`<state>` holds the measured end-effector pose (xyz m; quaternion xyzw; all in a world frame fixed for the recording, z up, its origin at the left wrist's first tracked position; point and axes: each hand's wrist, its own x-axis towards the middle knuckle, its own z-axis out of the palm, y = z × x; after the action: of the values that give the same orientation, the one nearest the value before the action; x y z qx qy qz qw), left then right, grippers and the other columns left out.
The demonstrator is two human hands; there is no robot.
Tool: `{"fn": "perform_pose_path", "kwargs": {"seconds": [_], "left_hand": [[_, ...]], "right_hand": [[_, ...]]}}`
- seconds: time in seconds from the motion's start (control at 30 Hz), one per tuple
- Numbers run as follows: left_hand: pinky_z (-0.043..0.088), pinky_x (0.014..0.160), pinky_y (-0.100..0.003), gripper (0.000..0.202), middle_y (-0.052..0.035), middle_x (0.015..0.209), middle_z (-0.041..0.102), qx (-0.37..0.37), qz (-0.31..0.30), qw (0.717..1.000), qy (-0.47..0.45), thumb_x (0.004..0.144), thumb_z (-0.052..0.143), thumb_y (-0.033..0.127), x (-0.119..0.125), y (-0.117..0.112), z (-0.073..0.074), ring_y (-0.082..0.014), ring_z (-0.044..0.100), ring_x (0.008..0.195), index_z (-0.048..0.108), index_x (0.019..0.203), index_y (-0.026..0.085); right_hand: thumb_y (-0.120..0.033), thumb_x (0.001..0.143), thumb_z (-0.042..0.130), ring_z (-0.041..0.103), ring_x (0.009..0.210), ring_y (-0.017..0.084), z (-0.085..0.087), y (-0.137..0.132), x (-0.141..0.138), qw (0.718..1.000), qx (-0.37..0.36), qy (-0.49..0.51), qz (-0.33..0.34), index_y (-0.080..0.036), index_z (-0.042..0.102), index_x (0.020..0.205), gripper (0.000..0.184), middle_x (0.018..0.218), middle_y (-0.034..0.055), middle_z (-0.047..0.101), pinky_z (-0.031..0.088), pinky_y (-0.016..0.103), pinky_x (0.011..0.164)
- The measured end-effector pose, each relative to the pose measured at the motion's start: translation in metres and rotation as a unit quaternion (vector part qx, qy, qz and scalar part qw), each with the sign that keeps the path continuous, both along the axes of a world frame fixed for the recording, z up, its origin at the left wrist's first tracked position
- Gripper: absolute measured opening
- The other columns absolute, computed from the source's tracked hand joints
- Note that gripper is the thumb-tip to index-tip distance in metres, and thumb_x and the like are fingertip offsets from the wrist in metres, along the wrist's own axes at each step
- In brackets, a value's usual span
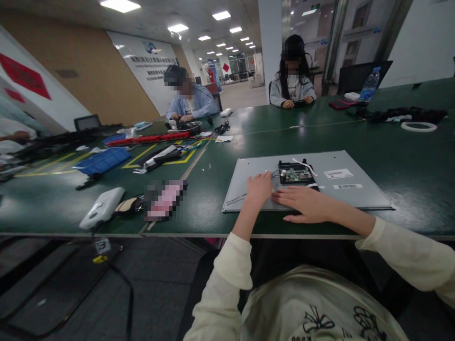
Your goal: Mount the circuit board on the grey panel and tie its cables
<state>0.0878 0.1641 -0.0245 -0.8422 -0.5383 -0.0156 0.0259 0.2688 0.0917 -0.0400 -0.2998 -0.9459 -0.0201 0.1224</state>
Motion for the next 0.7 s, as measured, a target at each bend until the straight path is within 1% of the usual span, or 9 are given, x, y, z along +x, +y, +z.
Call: {"fn": "perform_pose_path", "kwargs": {"seconds": [0.07,0.13,0.2,0.3,0.4,0.5,0.6,0.7], "left_hand": [[0.030,0.110,-0.053,0.046,-0.0078,0.152,0.040,-0.040,0.004,0.999,0.005,0.097,0.029,0.026,-0.003,0.009,-0.001,-0.0252,0.040,0.137,0.041,0.142,0.024],[0.025,0.112,-0.058,0.049,-0.0032,0.157,0.029,-0.084,0.009,0.996,0.006,0.098,0.026,0.035,-0.007,0.017,-0.002,-0.0261,0.029,0.143,0.035,0.146,0.028],[0.022,0.113,-0.060,0.052,-0.0007,0.160,0.022,-0.105,0.005,0.994,0.001,0.098,0.023,0.041,-0.010,0.024,-0.003,-0.0265,0.023,0.146,0.029,0.149,0.030],[0.020,0.113,-0.062,0.057,-0.0003,0.161,0.017,-0.117,-0.003,0.993,-0.008,0.097,0.021,0.046,-0.013,0.026,-0.005,-0.0270,0.018,0.148,0.024,0.151,0.029],[0.016,0.114,-0.063,0.059,-0.0008,0.161,0.014,-0.130,-0.006,0.991,-0.016,0.097,0.021,0.049,-0.014,0.026,-0.005,-0.0269,0.014,0.148,0.022,0.152,0.028],[0.016,0.114,-0.063,0.059,-0.0014,0.161,0.014,-0.125,-0.007,0.992,-0.026,0.097,0.022,0.050,-0.015,0.027,-0.005,-0.0269,0.015,0.148,0.023,0.152,0.029],[0.018,0.113,-0.063,0.057,-0.0037,0.160,0.021,-0.104,-0.008,0.994,-0.035,0.097,0.025,0.049,-0.015,0.026,-0.005,-0.0272,0.019,0.147,0.026,0.150,0.029],[0.025,0.111,-0.061,0.058,-0.0097,0.156,0.031,-0.061,-0.013,0.996,-0.062,0.097,0.030,0.049,-0.015,0.023,-0.003,-0.0288,0.030,0.143,0.026,0.150,0.027]], "right_hand": [[-0.048,0.097,0.040,0.048,0.130,0.025,0.001,-0.005,0.004,1.000,-0.013,0.003,0.006,-0.012,0.049,0.142,0.058,0.143,0.0128,0.049,0.036,0.041,0.110],[-0.046,0.097,0.040,0.046,0.132,0.024,0.002,-0.009,0.007,1.000,-0.025,0.012,0.011,-0.014,0.048,0.143,0.056,0.143,0.0109,0.049,0.037,0.040,0.110],[-0.044,0.097,0.041,0.044,0.134,0.023,0.001,-0.010,0.009,0.999,-0.032,0.024,0.016,-0.016,0.047,0.143,0.054,0.142,0.0098,0.050,0.036,0.040,0.110],[-0.041,0.098,0.042,0.042,0.135,0.023,-0.001,-0.010,0.009,0.998,-0.031,0.038,0.026,-0.017,0.049,0.142,0.051,0.141,0.0093,0.052,0.035,0.041,0.111],[-0.035,0.097,0.043,0.041,0.135,0.023,-0.001,-0.010,0.010,0.998,-0.014,0.047,0.028,-0.018,0.053,0.139,0.046,0.138,0.0084,0.055,0.032,0.043,0.113],[-0.034,0.096,0.045,0.034,0.139,0.026,0.003,-0.009,0.014,0.999,0.013,0.035,0.015,-0.020,0.054,0.137,0.044,0.140,0.0075,0.053,0.021,0.051,0.116],[-0.039,0.093,0.050,0.025,0.143,0.031,0.006,-0.007,0.023,0.999,0.033,0.013,-0.014,-0.025,0.054,0.138,0.047,0.148,0.0059,0.044,0.007,0.061,0.115],[-0.044,0.091,0.053,0.019,0.144,0.034,0.005,-0.001,0.033,0.998,0.037,0.006,-0.050,-0.029,0.051,0.139,0.051,0.153,0.0037,0.036,0.001,0.067,0.112]]}}
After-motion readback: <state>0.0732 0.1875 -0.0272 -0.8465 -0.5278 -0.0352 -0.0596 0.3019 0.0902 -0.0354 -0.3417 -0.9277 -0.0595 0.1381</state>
